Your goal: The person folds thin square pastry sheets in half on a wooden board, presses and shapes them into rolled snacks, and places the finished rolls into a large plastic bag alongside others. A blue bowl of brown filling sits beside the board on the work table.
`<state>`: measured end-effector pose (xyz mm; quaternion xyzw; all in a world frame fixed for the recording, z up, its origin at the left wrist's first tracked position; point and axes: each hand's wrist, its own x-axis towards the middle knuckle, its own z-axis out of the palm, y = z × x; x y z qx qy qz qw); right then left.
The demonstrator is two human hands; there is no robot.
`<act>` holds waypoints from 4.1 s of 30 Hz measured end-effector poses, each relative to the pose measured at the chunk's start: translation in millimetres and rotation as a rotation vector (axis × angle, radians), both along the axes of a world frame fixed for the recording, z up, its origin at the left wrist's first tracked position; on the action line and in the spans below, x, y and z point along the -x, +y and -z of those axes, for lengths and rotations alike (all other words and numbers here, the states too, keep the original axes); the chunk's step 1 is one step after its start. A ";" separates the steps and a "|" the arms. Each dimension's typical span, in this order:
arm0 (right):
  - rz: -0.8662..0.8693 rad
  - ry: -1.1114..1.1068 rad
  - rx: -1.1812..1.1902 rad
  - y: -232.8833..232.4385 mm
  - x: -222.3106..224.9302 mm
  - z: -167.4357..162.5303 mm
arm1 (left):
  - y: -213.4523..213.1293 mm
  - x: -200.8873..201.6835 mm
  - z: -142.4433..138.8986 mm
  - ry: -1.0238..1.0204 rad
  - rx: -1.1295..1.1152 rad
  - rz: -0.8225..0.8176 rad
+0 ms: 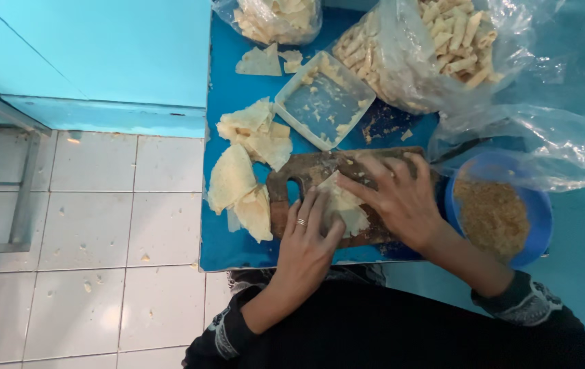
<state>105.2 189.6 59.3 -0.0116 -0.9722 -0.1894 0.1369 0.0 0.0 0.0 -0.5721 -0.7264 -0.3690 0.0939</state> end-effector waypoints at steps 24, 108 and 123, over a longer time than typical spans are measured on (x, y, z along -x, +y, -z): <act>0.709 0.025 0.731 63.1 -173.2 -18.5 | 7.5 -37.3 -22.7 -0.188 -0.002 -0.068; -0.071 0.052 0.973 -9.9 -45.7 10.4 | 16.0 -18.3 -3.5 -0.017 0.008 -0.045; 0.116 0.105 0.986 4.8 -21.4 33.9 | 25.4 -18.4 -6.7 -0.256 -0.046 -0.147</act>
